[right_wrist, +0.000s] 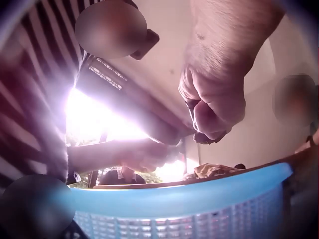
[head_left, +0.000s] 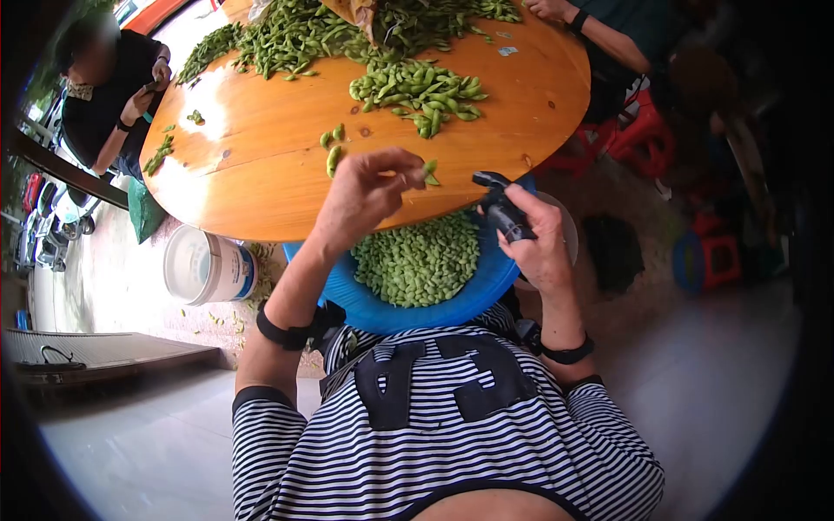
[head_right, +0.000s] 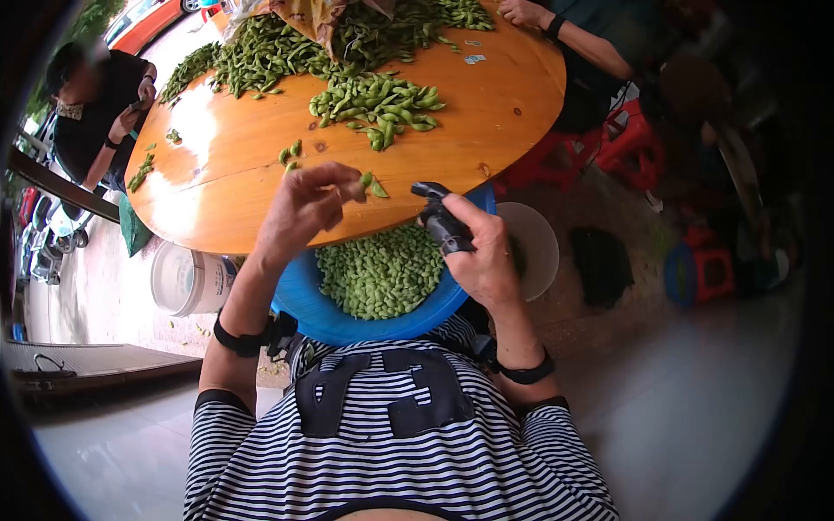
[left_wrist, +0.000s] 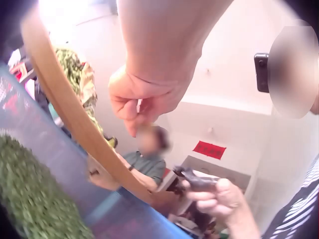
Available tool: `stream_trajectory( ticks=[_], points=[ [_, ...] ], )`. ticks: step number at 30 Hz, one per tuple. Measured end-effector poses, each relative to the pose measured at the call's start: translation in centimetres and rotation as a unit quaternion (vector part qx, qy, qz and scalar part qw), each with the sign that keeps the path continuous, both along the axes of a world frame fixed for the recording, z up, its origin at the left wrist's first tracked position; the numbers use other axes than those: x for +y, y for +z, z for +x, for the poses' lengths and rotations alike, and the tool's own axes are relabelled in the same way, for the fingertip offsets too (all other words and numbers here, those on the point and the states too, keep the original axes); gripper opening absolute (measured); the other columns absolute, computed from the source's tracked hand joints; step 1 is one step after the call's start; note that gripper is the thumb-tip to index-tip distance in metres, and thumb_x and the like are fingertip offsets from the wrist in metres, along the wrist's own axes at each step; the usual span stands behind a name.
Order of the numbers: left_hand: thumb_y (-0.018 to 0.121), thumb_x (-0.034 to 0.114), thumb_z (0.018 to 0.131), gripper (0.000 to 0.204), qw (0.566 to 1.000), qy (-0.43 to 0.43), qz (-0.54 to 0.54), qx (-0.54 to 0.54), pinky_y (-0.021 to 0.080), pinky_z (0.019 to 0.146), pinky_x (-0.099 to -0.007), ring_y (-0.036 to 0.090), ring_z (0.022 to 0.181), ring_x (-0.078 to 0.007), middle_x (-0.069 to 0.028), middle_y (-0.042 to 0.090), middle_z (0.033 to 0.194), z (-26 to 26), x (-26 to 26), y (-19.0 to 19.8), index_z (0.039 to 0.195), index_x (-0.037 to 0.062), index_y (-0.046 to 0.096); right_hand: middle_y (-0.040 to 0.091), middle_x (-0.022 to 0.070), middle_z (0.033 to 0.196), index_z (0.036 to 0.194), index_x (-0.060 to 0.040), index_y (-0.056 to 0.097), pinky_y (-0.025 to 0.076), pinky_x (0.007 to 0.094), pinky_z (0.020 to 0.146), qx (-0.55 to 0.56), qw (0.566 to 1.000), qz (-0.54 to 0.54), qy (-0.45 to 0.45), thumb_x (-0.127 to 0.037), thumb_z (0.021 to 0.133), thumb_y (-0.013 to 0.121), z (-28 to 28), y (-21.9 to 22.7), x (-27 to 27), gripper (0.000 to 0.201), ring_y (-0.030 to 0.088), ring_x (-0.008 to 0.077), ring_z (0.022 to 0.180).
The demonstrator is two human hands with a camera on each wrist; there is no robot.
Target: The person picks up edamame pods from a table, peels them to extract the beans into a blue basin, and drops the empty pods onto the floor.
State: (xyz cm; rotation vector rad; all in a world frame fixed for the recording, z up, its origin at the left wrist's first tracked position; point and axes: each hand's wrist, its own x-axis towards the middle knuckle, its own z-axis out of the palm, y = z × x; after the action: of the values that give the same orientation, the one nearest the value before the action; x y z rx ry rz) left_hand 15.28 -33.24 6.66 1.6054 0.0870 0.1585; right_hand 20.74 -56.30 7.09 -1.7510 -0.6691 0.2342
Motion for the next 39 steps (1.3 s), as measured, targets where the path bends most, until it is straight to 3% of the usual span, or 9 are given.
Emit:
stream_trajectory(
  ticks=[4, 9, 18, 20, 21, 23, 26, 28, 39],
  points=[
    [0.064, 0.015, 0.091, 0.013, 0.983, -0.036, -0.159, 0.081, 0.03, 0.043, -0.0187, 0.042, 0.049, -0.0029, 0.001, 0.062, 0.072, -1.7, -3.0, -0.9, 0.092, 0.0023, 0.065, 0.049, -0.0039, 0.071, 0.104, 0.0006, 0.065, 0.035, 0.0177, 0.052, 0.23, 0.963, 0.1, 0.099, 0.005, 0.071, 0.049, -0.7, 0.0, 1.1, 0.037, 0.042, 0.0014, 0.061],
    [0.063, 0.016, 0.092, 0.014, 0.97, -0.018, -0.236, 0.06, 0.033, 0.046, -0.0183, 0.043, 0.052, -0.0023, 0.0026, 0.058, 0.07, -2.1, -4.4, -2.3, 0.091, 0.0026, 0.063, 0.046, -0.0036, 0.068, 0.104, 0.0032, 0.063, 0.034, 0.0181, 0.049, 0.258, 0.95, 0.109, 0.136, 0.003, 0.07, 0.046, -0.5, -0.5, 0.4, 0.038, 0.041, 0.0023, 0.058],
    [0.063, 0.017, 0.093, 0.016, 0.992, 0.093, 0.008, -0.086, 0.033, 0.047, -0.0185, 0.044, 0.054, -0.0035, 0.004, 0.051, 0.063, -2.2, -5.6, -3.4, 0.087, 0.002, 0.061, 0.046, -0.0038, 0.068, 0.107, 0.0048, 0.061, 0.032, 0.0185, 0.047, 0.288, 0.937, 0.164, 0.107, 0.001, 0.071, 0.041, -0.7, -1.6, 0.9, 0.041, 0.038, 0.0024, 0.054],
    [0.062, 0.018, 0.093, 0.017, 0.973, 0.01, -0.229, 0.026, 0.032, 0.046, -0.0191, 0.044, 0.051, -0.0047, 0.003, 0.052, 0.064, -2.7, -5.2, -2.2, 0.087, 0.0022, 0.062, 0.046, -0.0043, 0.068, 0.107, 0.0043, 0.061, 0.032, 0.0186, 0.046, 0.298, 0.931, 0.171, 0.119, 0.002, 0.071, 0.042, -0.3, -2.1, 0.9, 0.042, 0.038, 0.0025, 0.054],
    [0.062, 0.018, 0.093, 0.017, 0.973, 0.008, -0.229, 0.027, 0.032, 0.046, -0.0191, 0.044, 0.051, -0.0047, 0.003, 0.052, 0.064, -2.7, -5.3, -2.1, 0.087, 0.0022, 0.062, 0.046, -0.0045, 0.068, 0.106, 0.0037, 0.062, 0.031, 0.0186, 0.046, 0.287, 0.933, 0.17, 0.133, 0.002, 0.071, 0.042, -0.2, -2.3, 0.9, 0.041, 0.039, 0.0027, 0.054],
    [0.062, 0.019, 0.093, 0.018, 0.888, -0.138, -0.435, 0.055, 0.031, 0.044, -0.0192, 0.043, 0.049, -0.0052, 0.002, 0.054, 0.065, -2.6, -5.3, -1.8, 0.087, 0.0024, 0.063, 0.045, -0.0048, 0.067, 0.105, 0.0023, 0.063, 0.03, 0.0184, 0.045, 0.266, 0.936, 0.165, 0.162, 0.003, 0.072, 0.043, -0.3, -3.9, 1.1, 0.039, 0.039, 0.0026, 0.054],
    [0.062, 0.022, 0.093, 0.019, 0.956, -0.09, -0.276, 0.047, 0.03, 0.043, -0.0187, 0.043, 0.049, -0.0048, 0.0011, 0.055, 0.067, -3.0, -7.0, 0.3, 0.088, 0.0036, 0.063, 0.045, -0.0046, 0.066, 0.104, 0.0007, 0.064, 0.028, 0.0175, 0.045, 0.257, 0.944, 0.13, 0.16, 0.001, 0.076, 0.042, -0.5, -2.9, 1.0, 0.035, 0.037, 0.0018, 0.053],
    [0.062, 0.021, 0.093, 0.018, 0.958, -0.013, -0.283, 0.051, 0.03, 0.043, -0.0189, 0.044, 0.05, -0.0047, 0.0009, 0.055, 0.066, -2.8, -6.7, 0.4, 0.088, 0.0037, 0.063, 0.043, -0.0045, 0.065, 0.103, 0.002, 0.064, 0.027, 0.0173, 0.044, 0.288, 0.937, 0.175, 0.092, 0.0, 0.079, 0.042, 0.4, -1.7, 0.0, 0.032, 0.035, 0.0016, 0.052],
    [0.065, 0.012, 0.091, 0.013, 0.99, 0.078, -0.112, -0.021, 0.039, 0.051, -0.0197, 0.047, 0.056, -0.0044, 0.0028, 0.054, 0.063, -2.2, -7.3, -1.7, 0.088, -0.0003, 0.063, 0.044, -0.0006, 0.062, 0.104, 0.0102, 0.06, 0.032, 0.0188, 0.044, 0.293, 0.933, 0.168, 0.124, 0.005, 0.076, 0.037, -0.6, -0.5, -0.7, 0.037, 0.036, 0.0041, 0.05]
  ],
)
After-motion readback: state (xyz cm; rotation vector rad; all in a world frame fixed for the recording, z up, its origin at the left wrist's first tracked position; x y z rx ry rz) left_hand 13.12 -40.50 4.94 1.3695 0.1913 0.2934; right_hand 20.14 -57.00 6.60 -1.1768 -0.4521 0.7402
